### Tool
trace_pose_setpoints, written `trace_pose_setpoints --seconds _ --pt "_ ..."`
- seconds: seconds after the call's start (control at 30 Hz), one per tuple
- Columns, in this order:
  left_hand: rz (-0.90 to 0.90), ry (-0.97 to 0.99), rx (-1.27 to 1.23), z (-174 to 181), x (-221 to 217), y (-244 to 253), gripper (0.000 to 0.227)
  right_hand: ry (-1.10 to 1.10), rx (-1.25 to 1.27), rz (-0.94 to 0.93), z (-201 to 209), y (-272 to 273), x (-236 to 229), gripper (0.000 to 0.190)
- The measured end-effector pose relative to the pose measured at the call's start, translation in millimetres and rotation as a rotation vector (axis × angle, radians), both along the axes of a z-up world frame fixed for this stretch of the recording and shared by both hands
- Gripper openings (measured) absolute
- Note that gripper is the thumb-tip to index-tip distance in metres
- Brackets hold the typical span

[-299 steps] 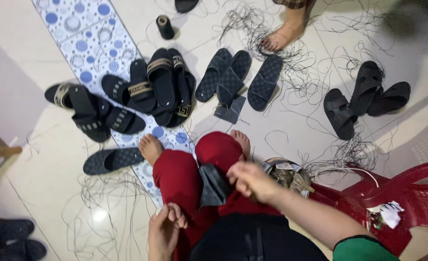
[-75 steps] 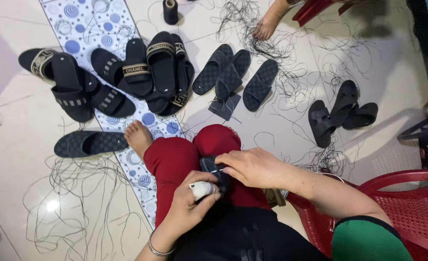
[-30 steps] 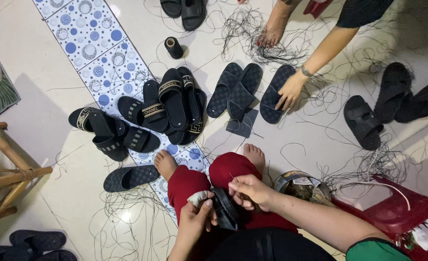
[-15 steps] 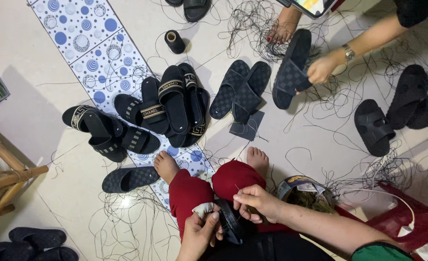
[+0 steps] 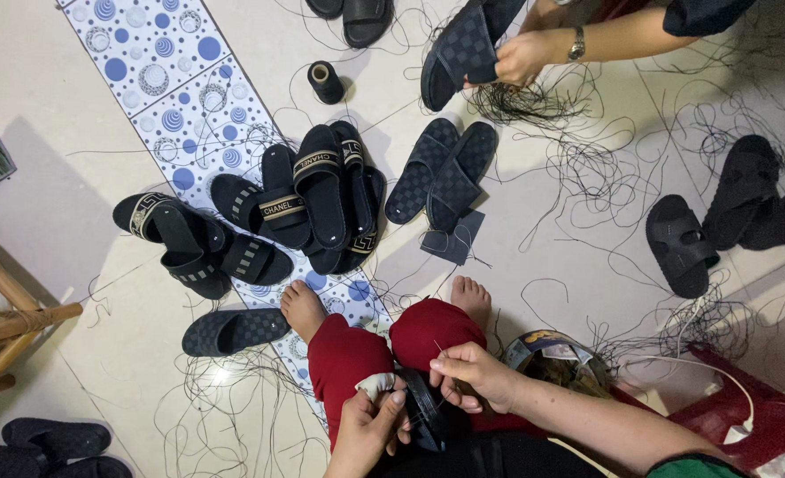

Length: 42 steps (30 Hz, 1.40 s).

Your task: The person is hand-sewing a black textured shoe upper using a needle and thread, pulling the thread through the material and tightening each stitch.

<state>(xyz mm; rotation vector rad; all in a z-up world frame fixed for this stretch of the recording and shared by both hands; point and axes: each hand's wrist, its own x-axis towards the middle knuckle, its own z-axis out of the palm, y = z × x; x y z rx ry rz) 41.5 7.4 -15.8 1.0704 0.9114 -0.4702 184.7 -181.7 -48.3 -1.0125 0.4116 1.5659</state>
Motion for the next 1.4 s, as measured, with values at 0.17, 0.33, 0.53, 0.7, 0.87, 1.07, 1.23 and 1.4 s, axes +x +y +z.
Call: trace_pose_setpoints --seconds 0.17,0.33,0.53,0.7,0.87,1.07,1.23,1.4 --pt "-0.016 -0.029 0.022 3 2 -1 0.024 -0.008 -0.020 0.026 10 2 5 0.035" --pt "-0.022 -0.027 0.018 5 4 0 0.022 0.003 -0.013 0.008 3 0 2 0.035" --pt "-0.025 -0.060 0.018 6 6 0 0.021 0.010 -0.027 0.008 4 1 3 0.034" --pt "-0.030 -0.056 0.004 1 5 1 0.023 0.004 -0.027 -0.005 5 2 6 0.034" --pt "-0.008 -0.032 -0.004 -5 2 1 0.023 0.007 -0.008 -0.019 -3 1 2 0.033" --pt "-0.011 -0.047 -0.017 8 7 5 0.022 0.001 -0.007 0.005 4 2 5 0.034" --pt "0.022 -0.049 -0.078 8 -5 4 0.022 0.001 0.007 0.024 8 1 -3 0.033" --pt "0.021 -0.143 -0.042 9 -22 1 0.024 -0.047 0.051 0.032 12 -2 -17 0.033"
